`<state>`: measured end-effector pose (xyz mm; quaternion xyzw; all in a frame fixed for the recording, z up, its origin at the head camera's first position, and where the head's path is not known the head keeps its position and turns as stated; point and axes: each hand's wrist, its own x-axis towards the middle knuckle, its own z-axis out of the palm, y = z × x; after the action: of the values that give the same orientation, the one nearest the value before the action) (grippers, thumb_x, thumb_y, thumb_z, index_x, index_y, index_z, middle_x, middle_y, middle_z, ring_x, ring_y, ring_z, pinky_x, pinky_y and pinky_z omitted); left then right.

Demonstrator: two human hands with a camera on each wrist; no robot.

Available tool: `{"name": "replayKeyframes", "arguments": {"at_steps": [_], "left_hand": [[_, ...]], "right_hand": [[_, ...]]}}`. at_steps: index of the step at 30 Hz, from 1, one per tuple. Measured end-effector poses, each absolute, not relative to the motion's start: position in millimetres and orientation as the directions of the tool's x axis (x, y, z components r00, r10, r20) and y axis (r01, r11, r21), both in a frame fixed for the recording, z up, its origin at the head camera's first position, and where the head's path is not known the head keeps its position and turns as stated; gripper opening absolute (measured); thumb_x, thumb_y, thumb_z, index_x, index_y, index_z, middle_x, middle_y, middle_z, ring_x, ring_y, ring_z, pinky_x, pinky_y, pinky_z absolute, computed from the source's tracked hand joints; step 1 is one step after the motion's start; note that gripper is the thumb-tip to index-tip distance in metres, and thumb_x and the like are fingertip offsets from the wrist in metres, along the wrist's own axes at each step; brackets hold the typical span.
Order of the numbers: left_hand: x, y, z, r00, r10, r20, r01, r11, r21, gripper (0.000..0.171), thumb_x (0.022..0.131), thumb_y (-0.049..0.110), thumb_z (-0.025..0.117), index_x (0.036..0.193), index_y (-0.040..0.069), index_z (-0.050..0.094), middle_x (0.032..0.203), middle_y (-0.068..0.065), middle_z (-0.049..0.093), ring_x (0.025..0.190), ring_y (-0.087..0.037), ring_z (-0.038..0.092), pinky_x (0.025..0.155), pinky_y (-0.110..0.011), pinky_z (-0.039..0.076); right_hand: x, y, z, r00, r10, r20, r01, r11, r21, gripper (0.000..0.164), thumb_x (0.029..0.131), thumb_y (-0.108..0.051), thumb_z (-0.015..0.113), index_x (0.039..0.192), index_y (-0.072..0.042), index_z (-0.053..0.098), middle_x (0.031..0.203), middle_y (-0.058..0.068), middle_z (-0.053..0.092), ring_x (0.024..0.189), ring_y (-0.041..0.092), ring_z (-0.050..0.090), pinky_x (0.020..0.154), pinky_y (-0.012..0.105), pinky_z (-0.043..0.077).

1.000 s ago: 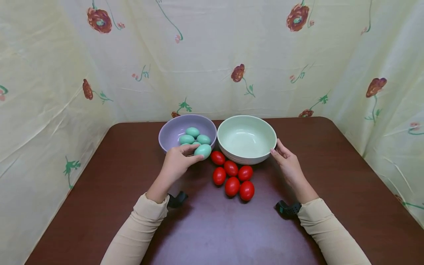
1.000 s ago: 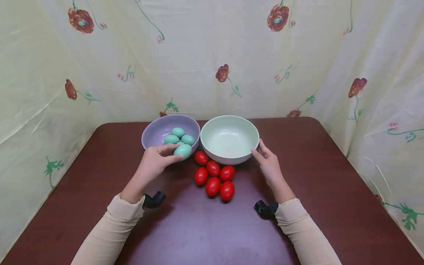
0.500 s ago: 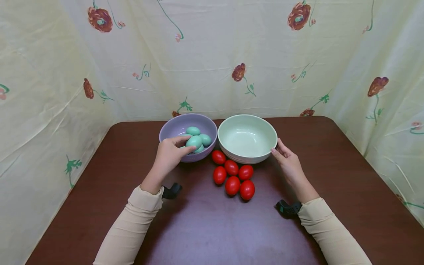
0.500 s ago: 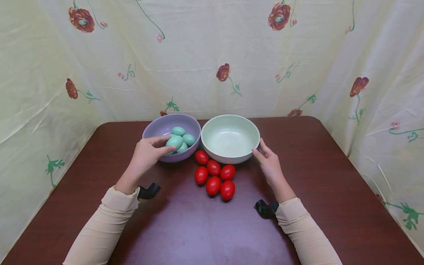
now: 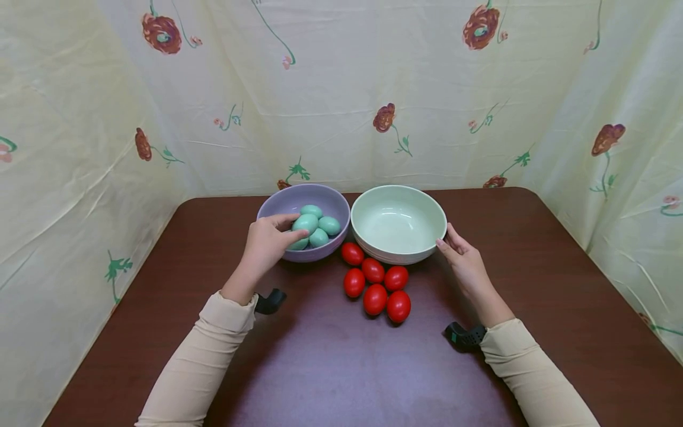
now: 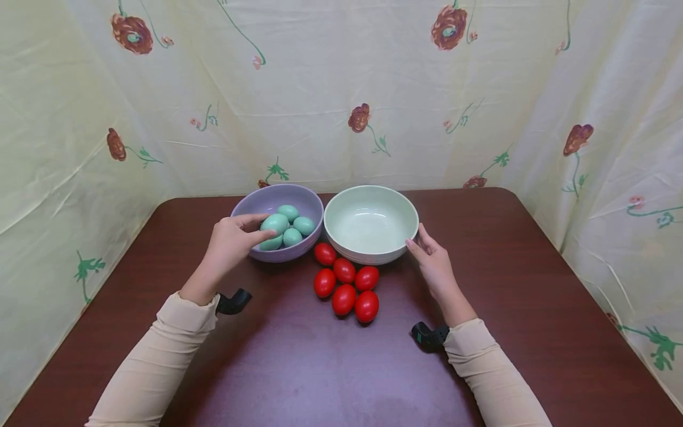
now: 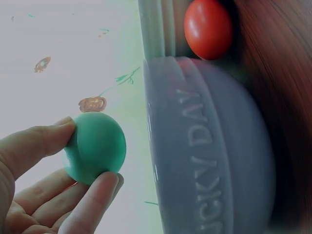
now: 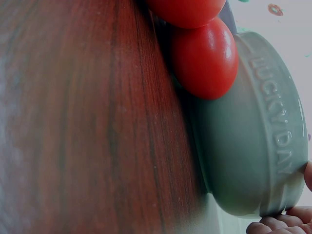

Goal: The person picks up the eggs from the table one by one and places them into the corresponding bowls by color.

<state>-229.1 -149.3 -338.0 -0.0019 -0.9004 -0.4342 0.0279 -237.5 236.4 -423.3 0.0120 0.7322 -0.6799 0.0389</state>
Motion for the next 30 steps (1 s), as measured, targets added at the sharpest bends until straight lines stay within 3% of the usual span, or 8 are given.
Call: {"name": "replayKeyframes", "arguments": {"at_steps": [30], "left_hand": [[-258,-169,-345,-0.997,-0.039,0.060,0.015,0.705,0.709,0.048,0.086,0.027,0.077,0.128,0.007,0.067,0.126,-0.014,0.069,0.118,-0.031,0.063,0.097,-0.045,0.053]], "right_hand": [[-238,236,-425,-0.998,-0.025,-0.057,0.056,0.055,-0.997,0.070,0.102,-0.026,0.054,0.158,-0.012,0.015,0.166,0.004,0.010,0.154,0.018,0.012,0.120,0.036,0.021]]}}
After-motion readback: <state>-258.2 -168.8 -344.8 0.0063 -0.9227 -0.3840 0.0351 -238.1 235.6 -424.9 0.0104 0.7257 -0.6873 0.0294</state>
